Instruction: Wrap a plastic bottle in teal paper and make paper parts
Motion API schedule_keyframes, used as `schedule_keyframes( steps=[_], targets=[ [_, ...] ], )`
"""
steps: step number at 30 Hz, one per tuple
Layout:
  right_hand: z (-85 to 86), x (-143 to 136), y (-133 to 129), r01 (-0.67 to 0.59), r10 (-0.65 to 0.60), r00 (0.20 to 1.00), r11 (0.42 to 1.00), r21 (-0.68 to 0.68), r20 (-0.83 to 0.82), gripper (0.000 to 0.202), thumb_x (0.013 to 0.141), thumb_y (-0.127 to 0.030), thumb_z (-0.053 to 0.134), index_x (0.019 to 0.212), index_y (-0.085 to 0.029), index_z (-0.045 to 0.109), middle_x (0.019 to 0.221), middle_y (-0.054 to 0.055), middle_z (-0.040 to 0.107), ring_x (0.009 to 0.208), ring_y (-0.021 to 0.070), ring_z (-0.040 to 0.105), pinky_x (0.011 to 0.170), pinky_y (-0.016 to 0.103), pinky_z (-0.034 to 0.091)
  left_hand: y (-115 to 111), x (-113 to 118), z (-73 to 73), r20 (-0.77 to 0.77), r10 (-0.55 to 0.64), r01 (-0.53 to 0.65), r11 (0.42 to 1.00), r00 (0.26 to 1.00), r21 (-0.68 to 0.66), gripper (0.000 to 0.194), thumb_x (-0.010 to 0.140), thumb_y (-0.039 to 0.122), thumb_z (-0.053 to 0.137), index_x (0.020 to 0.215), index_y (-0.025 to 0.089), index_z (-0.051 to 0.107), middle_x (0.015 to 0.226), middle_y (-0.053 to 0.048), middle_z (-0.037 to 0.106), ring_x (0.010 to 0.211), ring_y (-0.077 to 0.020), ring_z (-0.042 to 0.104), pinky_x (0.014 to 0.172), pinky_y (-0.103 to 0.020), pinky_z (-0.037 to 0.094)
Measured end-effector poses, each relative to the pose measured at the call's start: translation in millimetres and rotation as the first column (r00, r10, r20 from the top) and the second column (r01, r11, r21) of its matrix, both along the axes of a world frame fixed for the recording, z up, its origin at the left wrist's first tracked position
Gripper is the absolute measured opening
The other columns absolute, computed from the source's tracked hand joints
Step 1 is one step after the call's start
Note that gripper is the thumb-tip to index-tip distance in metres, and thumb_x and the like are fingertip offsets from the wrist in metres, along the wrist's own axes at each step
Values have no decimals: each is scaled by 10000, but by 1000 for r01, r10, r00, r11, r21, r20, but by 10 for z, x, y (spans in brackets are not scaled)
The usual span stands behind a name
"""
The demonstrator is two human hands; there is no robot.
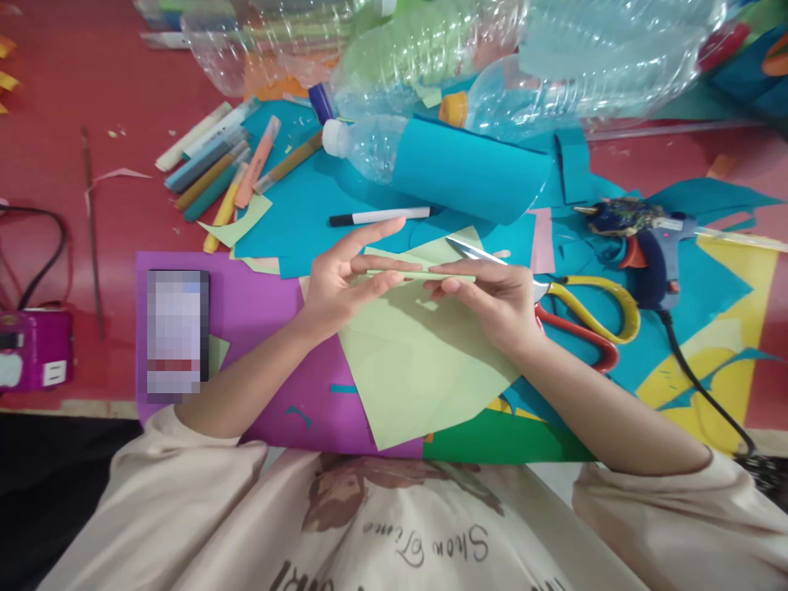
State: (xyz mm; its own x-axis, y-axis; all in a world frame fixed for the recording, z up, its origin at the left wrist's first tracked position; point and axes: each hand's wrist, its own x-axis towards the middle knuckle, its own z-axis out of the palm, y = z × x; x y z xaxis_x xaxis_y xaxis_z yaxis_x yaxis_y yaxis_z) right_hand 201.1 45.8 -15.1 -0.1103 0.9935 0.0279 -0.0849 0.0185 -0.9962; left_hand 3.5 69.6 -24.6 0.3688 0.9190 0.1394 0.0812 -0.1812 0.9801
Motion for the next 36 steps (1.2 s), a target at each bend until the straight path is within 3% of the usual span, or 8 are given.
schedule_keyframes(
  steps=[3,9,18,23,29,33,36],
  targets=[
    [-7,-3,-5,-16,16,1000,1000,-6,-10,161,762,-367,730,833,-232,782,667,-2,740,590,124,672,563,255,557,3,-4,-10,27,-8,8,1000,1000,0,426,831,353,681,1241,363,568,1003,33,756,888,-213,738,605,-244,620],
    [-13,-8,-19,-58,56,996,998,-26,-65,129,796,-271,706,900,-247,778,776,-3,767,652,109,689,614,234,575,14,-3,-20,42,-2,1,1000,999,9,434,818,334,696,1235,326,577,1053,3,745,889,-211,737,593,-236,608],
    [10,-22,-18,-59,58,997,998,-28,-41,183,780,-385,712,847,-226,773,767,24,764,662,144,707,596,262,589,-13,0,26,11,-11,12,998,1000,-67,425,823,350,691,1228,345,564,1000,7,761,762,-173,742,519,-226,569],
    [18,-16,-7,-37,35,999,996,-84,-34,227,726,-428,750,834,-229,765,743,15,758,635,142,698,619,278,596,-3,-7,-5,-16,25,-26,998,1000,-49,434,809,407,692,1218,325,572,1016,-5,755,893,-225,736,581,-260,603],
    [-12,0,-1,0,-4,998,997,-74,-55,192,748,-394,741,856,-238,765,753,12,754,637,133,693,614,267,588,28,-11,-30,-46,82,-82,997,996,-4,428,799,462,681,1192,328,577,1240,-17,668,952,-242,724,508,-216,575],
    [-16,-7,-1,7,-10,998,999,-51,-58,173,766,-379,728,852,-234,768,714,2,748,600,118,678,582,252,578,30,-7,-3,-35,51,-50,999,998,14,413,815,407,679,1206,323,576,1217,-18,681,938,-228,728,506,-198,571],
    [-14,-8,-3,2,-3,1000,997,-72,-17,218,761,-416,721,838,-218,770,701,9,744,606,127,679,581,264,577,4,4,28,-42,20,-19,999,999,33,432,813,392,684,1225,325,570,1206,-20,687,947,-231,725,606,-236,612]
  ],
)
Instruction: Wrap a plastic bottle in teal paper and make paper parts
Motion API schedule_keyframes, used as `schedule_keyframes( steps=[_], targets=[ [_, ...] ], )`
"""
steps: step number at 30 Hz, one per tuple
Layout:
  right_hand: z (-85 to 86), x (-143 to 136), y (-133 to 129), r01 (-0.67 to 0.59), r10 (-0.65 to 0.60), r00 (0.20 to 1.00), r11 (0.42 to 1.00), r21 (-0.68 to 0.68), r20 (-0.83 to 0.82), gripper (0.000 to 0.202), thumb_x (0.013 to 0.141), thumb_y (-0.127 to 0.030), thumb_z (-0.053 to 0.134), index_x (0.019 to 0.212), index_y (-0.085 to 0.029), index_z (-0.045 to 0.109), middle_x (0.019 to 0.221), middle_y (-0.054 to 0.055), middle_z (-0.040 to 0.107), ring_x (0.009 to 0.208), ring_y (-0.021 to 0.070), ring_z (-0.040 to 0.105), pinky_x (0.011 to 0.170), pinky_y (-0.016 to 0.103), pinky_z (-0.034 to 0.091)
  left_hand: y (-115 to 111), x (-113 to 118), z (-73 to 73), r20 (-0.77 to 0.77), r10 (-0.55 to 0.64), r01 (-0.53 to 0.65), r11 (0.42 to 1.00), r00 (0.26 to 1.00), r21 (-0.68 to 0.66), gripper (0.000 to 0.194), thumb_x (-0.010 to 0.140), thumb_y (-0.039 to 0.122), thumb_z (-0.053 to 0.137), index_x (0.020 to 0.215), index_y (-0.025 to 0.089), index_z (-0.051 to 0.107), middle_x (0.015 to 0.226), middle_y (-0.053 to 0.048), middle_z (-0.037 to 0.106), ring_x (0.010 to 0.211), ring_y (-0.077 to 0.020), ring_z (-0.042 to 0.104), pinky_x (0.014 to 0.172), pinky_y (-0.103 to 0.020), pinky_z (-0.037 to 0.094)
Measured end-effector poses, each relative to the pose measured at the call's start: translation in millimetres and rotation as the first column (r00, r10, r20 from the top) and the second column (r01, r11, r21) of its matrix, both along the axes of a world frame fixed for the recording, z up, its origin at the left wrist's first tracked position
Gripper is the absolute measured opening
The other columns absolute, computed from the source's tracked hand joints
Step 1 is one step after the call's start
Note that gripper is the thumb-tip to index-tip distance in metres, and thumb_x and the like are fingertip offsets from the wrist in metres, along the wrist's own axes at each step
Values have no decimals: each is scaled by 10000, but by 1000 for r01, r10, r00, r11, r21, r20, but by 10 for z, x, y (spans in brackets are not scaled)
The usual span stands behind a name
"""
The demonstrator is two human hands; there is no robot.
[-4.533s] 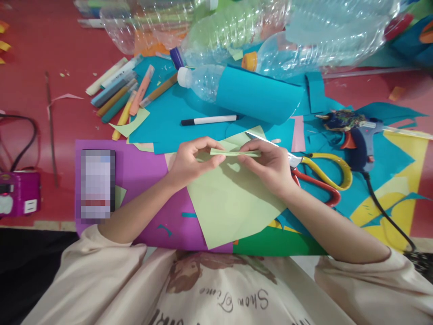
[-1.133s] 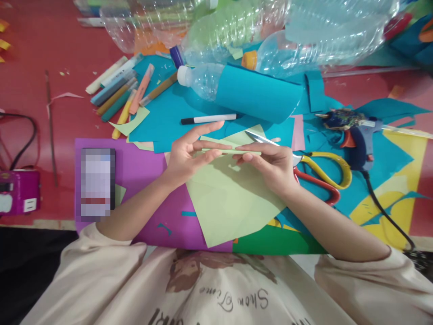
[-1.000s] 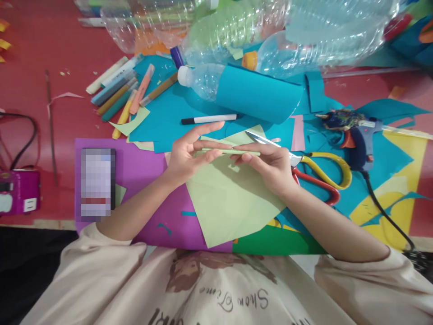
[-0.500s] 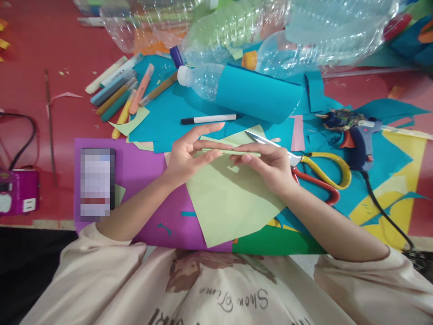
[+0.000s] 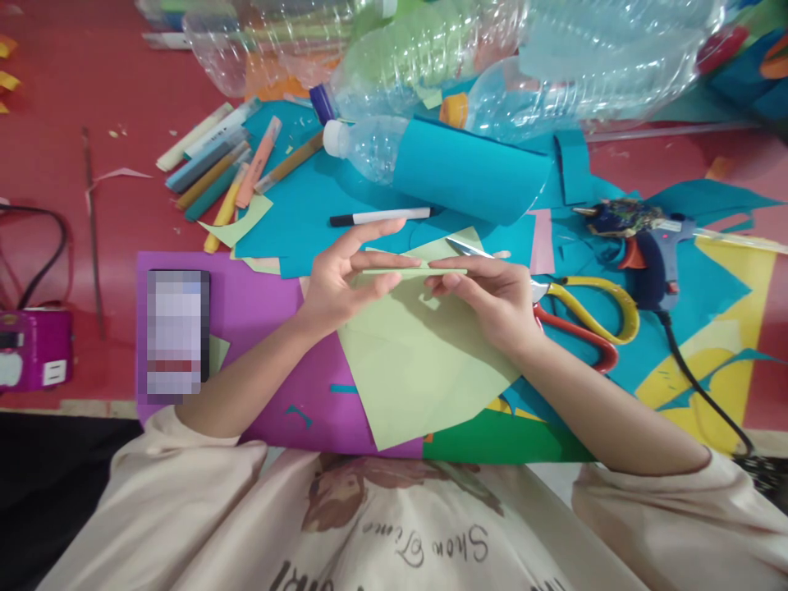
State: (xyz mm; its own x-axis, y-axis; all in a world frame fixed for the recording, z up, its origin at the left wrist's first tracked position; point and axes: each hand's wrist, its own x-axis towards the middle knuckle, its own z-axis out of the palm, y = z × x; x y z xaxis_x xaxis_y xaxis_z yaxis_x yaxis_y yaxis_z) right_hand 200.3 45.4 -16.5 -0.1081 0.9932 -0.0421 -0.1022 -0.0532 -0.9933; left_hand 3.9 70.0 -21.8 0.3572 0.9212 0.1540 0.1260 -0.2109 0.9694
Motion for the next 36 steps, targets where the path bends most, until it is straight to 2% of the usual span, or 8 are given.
schedule_keyframes(
  steps=[5,12,14,18,22,26,31,36],
  targets=[
    [-13,2,-1,-16,16,1000,1000,2,7,197,763,-397,724,844,-224,770,706,7,744,600,118,671,586,257,573,-51,25,15,-23,-16,15,1000,1000,-22,435,818,357,687,1235,313,573,1084,-27,736,972,-239,718,690,-283,627],
    [-29,-8,4,24,-23,1000,999,-25,15,231,728,-432,745,802,-215,770,668,4,728,565,120,654,540,260,561,-53,2,-1,-58,6,-9,999,998,-40,408,839,341,665,1238,316,582,980,-8,761,722,-172,738,419,-197,509],
    [-31,-7,2,23,-22,1000,1000,-13,17,215,737,-419,741,801,-215,772,668,5,725,567,119,651,537,260,555,-54,2,5,-61,8,-11,999,998,-46,401,839,344,666,1231,318,587,981,-5,761,671,-158,729,404,-196,498],
    [-39,-16,-5,46,-46,999,999,19,16,180,749,-391,738,817,-228,773,658,4,718,568,124,652,534,263,548,-59,35,21,-20,6,-7,998,1000,-59,380,835,357,670,1206,303,604,992,-11,759,830,-197,742,598,-242,603],
    [-54,-23,-4,155,-156,986,988,21,55,212,709,-436,762,801,-246,763,665,-4,718,535,126,642,519,272,549,-26,60,13,13,10,-9,998,1000,-62,349,828,368,677,1164,289,626,1033,-17,748,974,-227,717,733,-285,626],
    [-64,-17,3,241,-246,966,968,62,78,239,807,-463,662,835,-242,750,698,-2,720,530,116,631,526,272,532,104,5,-41,2,154,-154,988,988,-9,302,849,424,635,1117,283,644,1071,-15,737,964,-214,720,816,-324,620],
    [-17,-21,-21,179,-196,962,978,104,191,422,851,-565,547,716,-211,732,636,20,712,534,134,639,532,286,521,259,-90,-97,-38,306,-304,951,951,62,329,886,474,559,1128,272,651,1013,-11,748,926,-194,728,829,-330,609],
    [10,3,-38,90,-137,942,982,163,305,538,914,-556,430,596,-208,689,573,35,683,548,154,636,551,301,513,301,-129,-84,-116,265,-252,960,957,119,250,858,417,618,1032,256,700,1013,-5,751,957,-198,716,898,-353,583]
  ],
)
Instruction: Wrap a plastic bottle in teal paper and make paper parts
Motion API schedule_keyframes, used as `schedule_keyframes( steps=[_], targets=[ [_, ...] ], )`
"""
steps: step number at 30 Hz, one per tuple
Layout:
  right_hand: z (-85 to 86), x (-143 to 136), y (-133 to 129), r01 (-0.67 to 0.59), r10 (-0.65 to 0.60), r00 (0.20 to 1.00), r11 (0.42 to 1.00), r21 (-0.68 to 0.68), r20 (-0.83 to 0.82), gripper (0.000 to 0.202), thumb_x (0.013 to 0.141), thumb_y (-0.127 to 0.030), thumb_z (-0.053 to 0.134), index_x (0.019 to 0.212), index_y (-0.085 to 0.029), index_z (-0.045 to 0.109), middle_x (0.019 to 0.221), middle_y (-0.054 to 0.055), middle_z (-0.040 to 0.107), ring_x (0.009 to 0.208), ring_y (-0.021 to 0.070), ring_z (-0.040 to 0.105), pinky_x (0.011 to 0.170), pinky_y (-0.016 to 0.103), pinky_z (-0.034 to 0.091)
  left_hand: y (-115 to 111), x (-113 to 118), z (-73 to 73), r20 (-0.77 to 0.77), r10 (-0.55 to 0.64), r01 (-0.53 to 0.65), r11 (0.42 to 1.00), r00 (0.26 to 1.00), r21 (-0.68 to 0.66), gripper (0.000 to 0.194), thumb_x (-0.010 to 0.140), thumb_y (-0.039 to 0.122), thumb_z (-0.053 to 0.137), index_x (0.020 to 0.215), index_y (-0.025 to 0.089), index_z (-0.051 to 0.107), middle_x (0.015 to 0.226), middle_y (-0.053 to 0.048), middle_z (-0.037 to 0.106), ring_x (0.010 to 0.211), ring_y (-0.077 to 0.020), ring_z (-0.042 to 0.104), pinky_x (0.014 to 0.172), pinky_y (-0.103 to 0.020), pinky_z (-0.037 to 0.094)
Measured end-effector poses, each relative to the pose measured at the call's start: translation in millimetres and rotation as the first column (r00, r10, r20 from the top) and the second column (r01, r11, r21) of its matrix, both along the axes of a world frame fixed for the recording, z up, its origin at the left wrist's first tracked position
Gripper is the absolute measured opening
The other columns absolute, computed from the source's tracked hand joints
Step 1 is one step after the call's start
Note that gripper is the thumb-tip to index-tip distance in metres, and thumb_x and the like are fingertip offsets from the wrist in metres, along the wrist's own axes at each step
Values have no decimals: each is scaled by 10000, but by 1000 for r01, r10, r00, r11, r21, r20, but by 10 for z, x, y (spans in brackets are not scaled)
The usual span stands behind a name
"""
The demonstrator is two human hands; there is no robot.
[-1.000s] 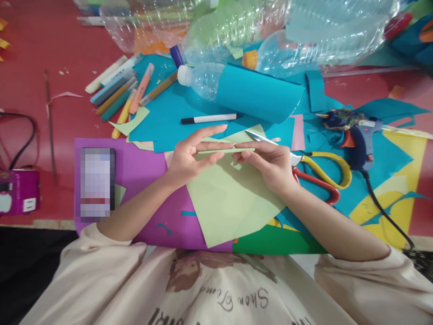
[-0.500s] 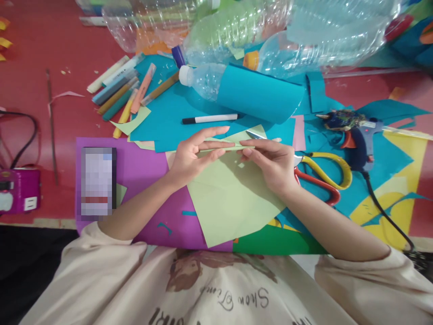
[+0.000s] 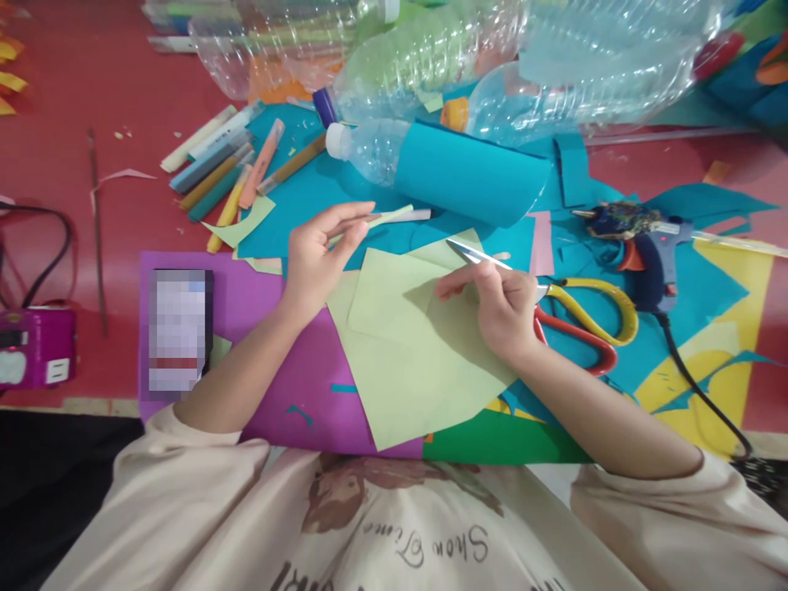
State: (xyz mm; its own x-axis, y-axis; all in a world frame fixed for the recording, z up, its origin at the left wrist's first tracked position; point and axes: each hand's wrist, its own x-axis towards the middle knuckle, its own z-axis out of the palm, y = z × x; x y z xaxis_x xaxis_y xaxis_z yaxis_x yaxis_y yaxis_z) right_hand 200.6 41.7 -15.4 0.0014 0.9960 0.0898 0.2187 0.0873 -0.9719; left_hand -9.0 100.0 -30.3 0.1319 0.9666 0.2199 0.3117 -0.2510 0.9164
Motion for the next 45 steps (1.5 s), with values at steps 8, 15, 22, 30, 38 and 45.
schedule_keyframes(
  steps=[8,15,22,30,38,45],
  targets=[
    [-158,-35,-4,-202,74,812,966,159,578,293,848,-276,572,1125,-192,615,1092,137,654,1062,299,579,939,497,456,2,-26,-5,-219,-21,60,983,975,171,206,907,373,543,1041,315,688,1174,13,701,1197,-215,585,1097,-421,424],
    [-180,-53,-43,-243,87,779,955,170,621,190,829,-225,574,1018,-199,570,1088,134,618,1075,307,549,950,508,429,-71,41,84,-302,-64,127,973,951,193,273,937,396,471,1011,249,688,1095,-28,719,1101,-201,622,1015,-367,459],
    [-124,-15,36,-115,99,971,992,58,219,57,812,-165,538,797,-217,554,745,8,609,667,152,561,614,303,480,-184,86,232,-198,-245,222,966,949,-129,412,820,482,615,1117,199,651,969,-42,740,864,-170,686,751,-250,529],
    [8,-3,67,-71,49,980,991,-111,-190,88,776,-263,652,819,-226,584,741,-14,606,665,134,586,569,265,475,-283,196,283,153,-164,214,881,975,-421,329,745,429,709,934,160,691,691,-1,683,588,-120,631,512,-190,478],
    [-4,-13,36,-98,69,983,981,-170,-169,58,757,-244,644,801,-206,648,778,12,683,733,155,624,615,284,493,-367,177,283,176,-231,287,841,957,-459,292,828,379,629,1046,203,712,457,66,404,378,-48,290,358,-191,208],
    [-21,-14,29,-73,50,988,985,-155,-144,58,751,-246,658,786,-205,677,735,8,692,639,136,603,551,267,471,-351,137,178,142,-274,308,866,951,-395,297,870,429,578,1023,223,730,435,77,271,393,-54,160,369,-235,93]
  ],
)
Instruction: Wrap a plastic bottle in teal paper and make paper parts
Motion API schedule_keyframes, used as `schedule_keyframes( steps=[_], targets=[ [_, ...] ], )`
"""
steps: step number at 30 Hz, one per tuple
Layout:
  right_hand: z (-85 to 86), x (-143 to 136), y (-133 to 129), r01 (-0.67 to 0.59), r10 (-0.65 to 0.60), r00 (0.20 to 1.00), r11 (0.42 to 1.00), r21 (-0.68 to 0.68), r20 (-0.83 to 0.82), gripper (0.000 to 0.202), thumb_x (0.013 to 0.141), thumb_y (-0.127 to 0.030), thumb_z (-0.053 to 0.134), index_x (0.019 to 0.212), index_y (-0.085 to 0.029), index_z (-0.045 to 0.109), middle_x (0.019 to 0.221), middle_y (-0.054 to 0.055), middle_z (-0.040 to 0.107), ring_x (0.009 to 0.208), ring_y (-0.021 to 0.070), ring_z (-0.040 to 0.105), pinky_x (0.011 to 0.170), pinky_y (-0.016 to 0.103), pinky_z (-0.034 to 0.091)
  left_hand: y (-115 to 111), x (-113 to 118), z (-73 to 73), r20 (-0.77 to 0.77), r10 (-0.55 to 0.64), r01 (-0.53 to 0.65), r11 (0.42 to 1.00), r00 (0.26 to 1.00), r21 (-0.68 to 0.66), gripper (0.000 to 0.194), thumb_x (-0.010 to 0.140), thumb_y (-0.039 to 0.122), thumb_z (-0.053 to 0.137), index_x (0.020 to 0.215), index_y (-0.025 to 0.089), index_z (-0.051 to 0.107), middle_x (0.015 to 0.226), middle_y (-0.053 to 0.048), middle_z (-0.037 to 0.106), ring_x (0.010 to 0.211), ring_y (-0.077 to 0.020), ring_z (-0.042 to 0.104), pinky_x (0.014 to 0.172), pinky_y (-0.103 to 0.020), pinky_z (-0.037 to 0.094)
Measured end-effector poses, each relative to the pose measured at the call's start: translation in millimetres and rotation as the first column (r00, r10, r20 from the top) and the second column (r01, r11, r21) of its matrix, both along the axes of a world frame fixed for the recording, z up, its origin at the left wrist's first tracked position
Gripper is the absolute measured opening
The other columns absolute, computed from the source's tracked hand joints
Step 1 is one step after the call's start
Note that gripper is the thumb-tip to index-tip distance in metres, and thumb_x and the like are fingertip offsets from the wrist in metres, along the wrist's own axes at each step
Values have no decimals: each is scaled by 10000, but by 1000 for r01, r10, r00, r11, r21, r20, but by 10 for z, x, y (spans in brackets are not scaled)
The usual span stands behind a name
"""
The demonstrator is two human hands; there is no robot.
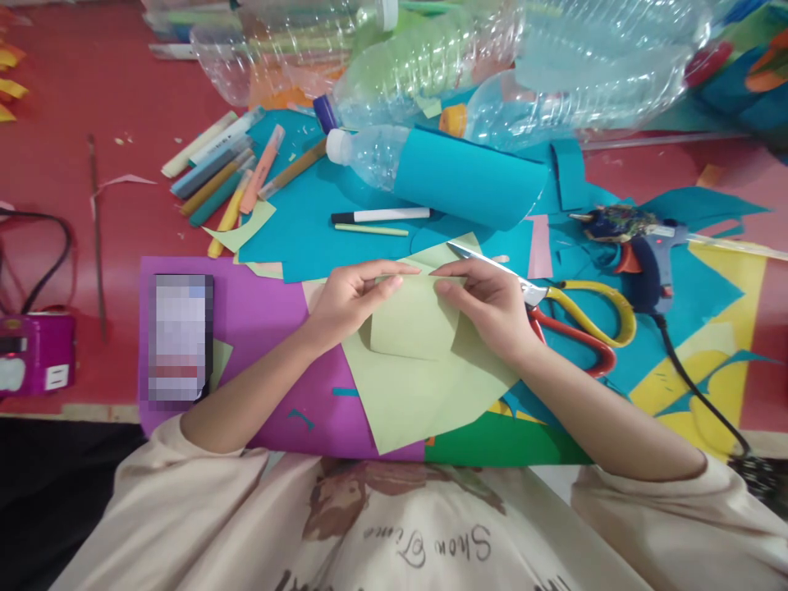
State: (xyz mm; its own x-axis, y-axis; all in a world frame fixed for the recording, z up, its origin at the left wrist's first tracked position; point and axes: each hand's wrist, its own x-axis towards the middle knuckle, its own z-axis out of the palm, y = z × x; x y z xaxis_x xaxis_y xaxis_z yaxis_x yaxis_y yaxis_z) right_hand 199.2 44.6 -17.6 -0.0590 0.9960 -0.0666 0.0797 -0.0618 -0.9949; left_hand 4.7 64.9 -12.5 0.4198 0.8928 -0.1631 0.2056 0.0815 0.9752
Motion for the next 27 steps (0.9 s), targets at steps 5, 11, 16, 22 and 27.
schedule_keyframes(
  steps=[5,11,16,22,27],
  targets=[
    [-39,16,6,131,-128,990,990,50,-63,130,833,-340,615,761,-232,617,672,-22,631,570,105,561,519,243,466,3,-9,5,22,68,-69,997,997,30,264,866,378,589,1010,216,738,433,79,267,396,-52,134,372,-244,73],
    [-75,29,-16,173,-160,969,984,51,-187,299,905,-460,514,706,-237,501,724,-3,641,740,133,636,621,258,506,-8,-3,20,63,60,-61,998,996,15,250,865,351,596,1006,205,742,434,84,257,396,-48,127,367,-242,66],
    [-30,7,-34,19,-15,998,998,61,-69,283,772,-489,681,895,-250,594,803,-1,670,773,152,650,660,289,529,-45,8,23,49,5,-6,1000,999,10,273,875,391,582,1028,227,738,439,71,344,388,-47,149,362,-241,73],
    [-3,6,-21,26,-26,1000,1000,-4,-8,104,761,-325,668,770,-222,675,749,10,695,673,146,626,578,285,503,-45,-7,15,17,7,-7,1000,1000,20,277,858,409,593,1038,266,746,444,52,452,398,-63,177,393,-257,117],
    [5,39,-19,52,-52,998,999,6,22,110,755,-243,651,799,-246,752,644,-14,687,553,120,556,488,263,440,-11,-28,-12,19,36,-37,999,999,23,252,834,307,591,1030,297,749,732,8,724,436,-70,381,414,-231,271]
  ],
)
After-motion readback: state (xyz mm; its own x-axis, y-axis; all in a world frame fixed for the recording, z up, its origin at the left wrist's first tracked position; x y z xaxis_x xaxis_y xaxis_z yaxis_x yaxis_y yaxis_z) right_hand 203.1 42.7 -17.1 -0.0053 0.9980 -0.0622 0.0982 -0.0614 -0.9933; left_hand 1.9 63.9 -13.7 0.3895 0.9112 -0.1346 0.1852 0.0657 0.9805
